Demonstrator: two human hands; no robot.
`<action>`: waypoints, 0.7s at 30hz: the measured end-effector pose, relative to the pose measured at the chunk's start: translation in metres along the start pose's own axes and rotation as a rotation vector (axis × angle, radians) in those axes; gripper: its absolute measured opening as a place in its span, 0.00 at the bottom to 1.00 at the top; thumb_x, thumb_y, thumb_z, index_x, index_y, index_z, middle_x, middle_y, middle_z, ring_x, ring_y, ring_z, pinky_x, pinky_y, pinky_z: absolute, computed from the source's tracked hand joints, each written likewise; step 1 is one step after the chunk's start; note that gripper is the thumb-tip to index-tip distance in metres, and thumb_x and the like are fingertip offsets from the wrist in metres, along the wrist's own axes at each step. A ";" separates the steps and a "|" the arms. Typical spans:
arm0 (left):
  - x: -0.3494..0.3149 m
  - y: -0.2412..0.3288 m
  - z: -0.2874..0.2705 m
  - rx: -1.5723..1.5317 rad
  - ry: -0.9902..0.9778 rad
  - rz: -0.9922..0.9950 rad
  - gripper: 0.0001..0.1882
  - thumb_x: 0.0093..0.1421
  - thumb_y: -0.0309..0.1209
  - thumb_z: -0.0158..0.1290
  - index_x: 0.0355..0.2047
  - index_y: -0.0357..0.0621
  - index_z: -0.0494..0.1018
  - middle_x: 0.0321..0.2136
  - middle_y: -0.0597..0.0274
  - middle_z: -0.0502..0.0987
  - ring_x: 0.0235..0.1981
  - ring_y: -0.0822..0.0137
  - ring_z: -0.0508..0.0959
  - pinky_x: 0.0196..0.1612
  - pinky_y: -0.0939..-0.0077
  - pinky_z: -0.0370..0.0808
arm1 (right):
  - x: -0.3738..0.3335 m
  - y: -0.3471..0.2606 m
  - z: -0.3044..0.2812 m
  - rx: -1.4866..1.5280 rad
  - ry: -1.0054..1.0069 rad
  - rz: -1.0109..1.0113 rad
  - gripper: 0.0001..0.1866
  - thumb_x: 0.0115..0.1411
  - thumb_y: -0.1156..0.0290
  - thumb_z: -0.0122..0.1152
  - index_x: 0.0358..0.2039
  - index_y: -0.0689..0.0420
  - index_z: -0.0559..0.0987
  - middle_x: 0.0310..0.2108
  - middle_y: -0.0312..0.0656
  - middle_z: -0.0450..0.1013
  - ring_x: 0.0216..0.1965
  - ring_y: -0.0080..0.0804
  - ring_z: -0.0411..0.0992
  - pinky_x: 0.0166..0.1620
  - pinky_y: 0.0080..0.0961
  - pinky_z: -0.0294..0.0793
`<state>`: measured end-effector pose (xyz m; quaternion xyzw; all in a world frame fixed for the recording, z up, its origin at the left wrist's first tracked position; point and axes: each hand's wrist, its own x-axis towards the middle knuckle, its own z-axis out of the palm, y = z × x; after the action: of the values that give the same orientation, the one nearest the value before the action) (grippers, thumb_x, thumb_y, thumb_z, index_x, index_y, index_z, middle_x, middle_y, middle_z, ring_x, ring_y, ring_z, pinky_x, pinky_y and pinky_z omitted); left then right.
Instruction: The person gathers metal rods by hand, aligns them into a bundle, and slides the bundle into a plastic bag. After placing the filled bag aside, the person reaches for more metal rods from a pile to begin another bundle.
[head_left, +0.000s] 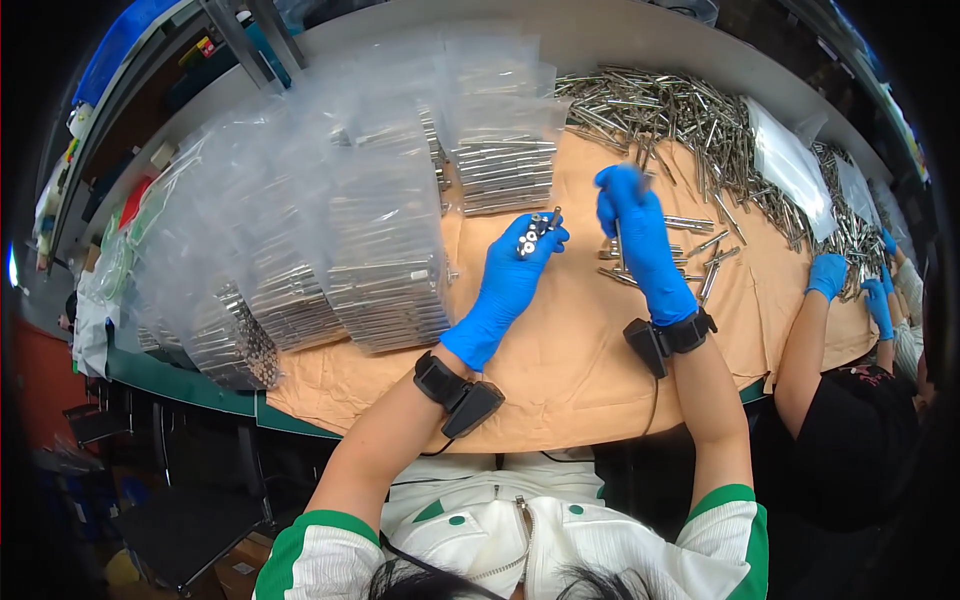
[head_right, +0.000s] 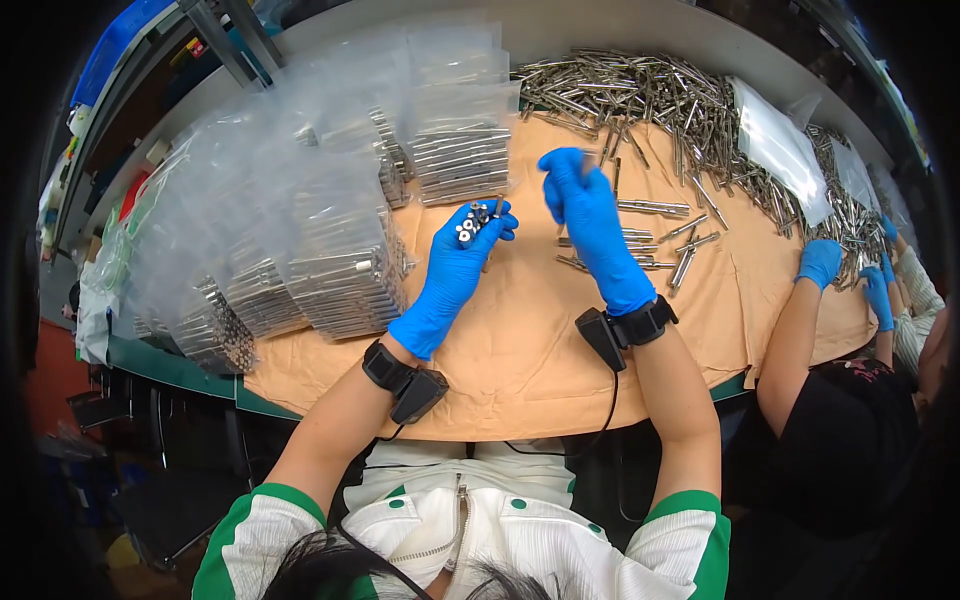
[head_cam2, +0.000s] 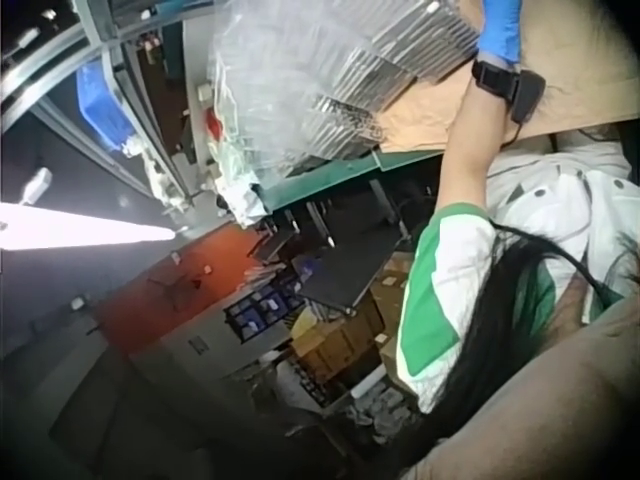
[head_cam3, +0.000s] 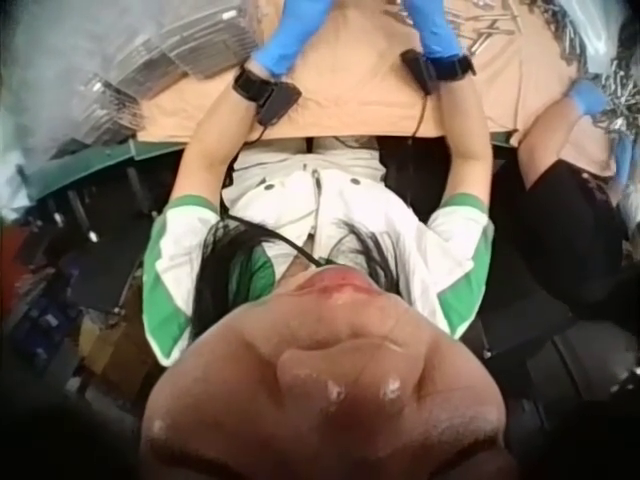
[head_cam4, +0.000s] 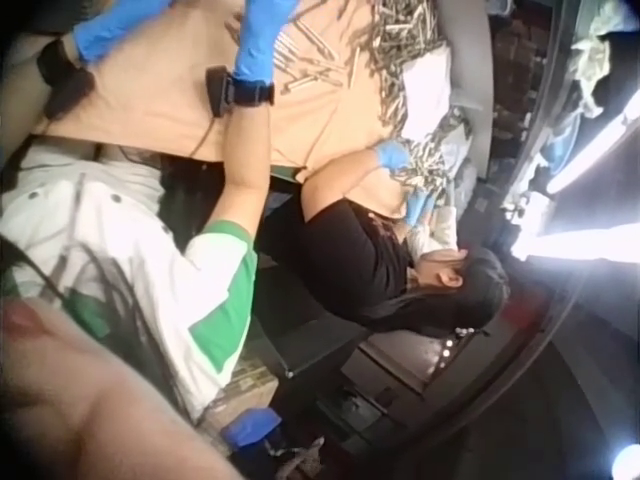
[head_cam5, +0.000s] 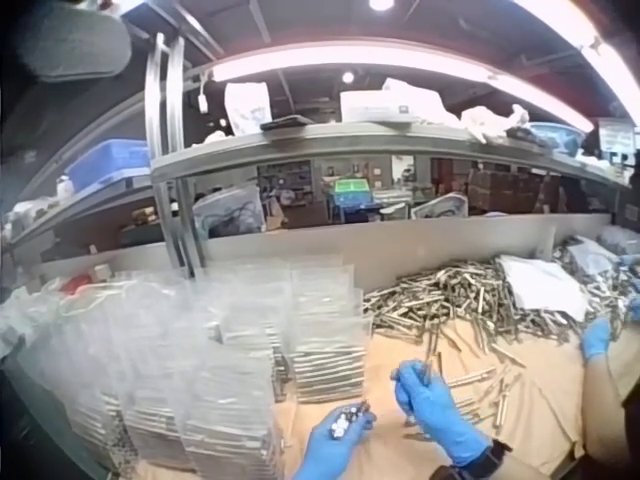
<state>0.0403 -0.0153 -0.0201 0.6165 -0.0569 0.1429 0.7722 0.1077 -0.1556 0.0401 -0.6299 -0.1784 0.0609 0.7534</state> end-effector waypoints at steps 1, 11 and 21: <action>0.001 0.001 -0.001 -0.044 0.020 -0.010 0.13 0.57 0.27 0.49 0.43 0.37 0.68 0.31 0.61 0.75 0.32 0.73 0.74 0.36 0.82 0.70 | 0.000 0.004 0.000 -0.029 -0.111 0.123 0.12 0.59 0.62 0.49 0.34 0.57 0.74 0.15 0.27 0.59 0.17 0.13 0.55 0.19 0.11 0.52; -0.001 0.007 -0.007 0.122 0.022 -0.131 0.14 0.57 0.28 0.50 0.43 0.36 0.70 0.31 0.63 0.76 0.33 0.75 0.73 0.36 0.83 0.70 | -0.008 0.005 0.009 -0.293 -0.199 0.194 0.10 0.53 0.64 0.59 0.34 0.55 0.77 0.17 0.28 0.64 0.17 0.12 0.57 0.18 0.11 0.53; 0.003 0.009 -0.008 -0.117 0.368 -0.122 0.13 0.57 0.30 0.49 0.42 0.38 0.71 0.33 0.62 0.76 0.31 0.75 0.73 0.35 0.83 0.69 | -0.018 -0.004 0.006 -0.623 -0.197 -0.423 0.06 0.51 0.76 0.57 0.31 0.58 0.77 0.22 0.33 0.72 0.23 0.15 0.67 0.24 0.13 0.65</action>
<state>0.0396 -0.0052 -0.0133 0.5363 0.1143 0.2028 0.8113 0.0885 -0.1561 0.0414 -0.7690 -0.3856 -0.0928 0.5013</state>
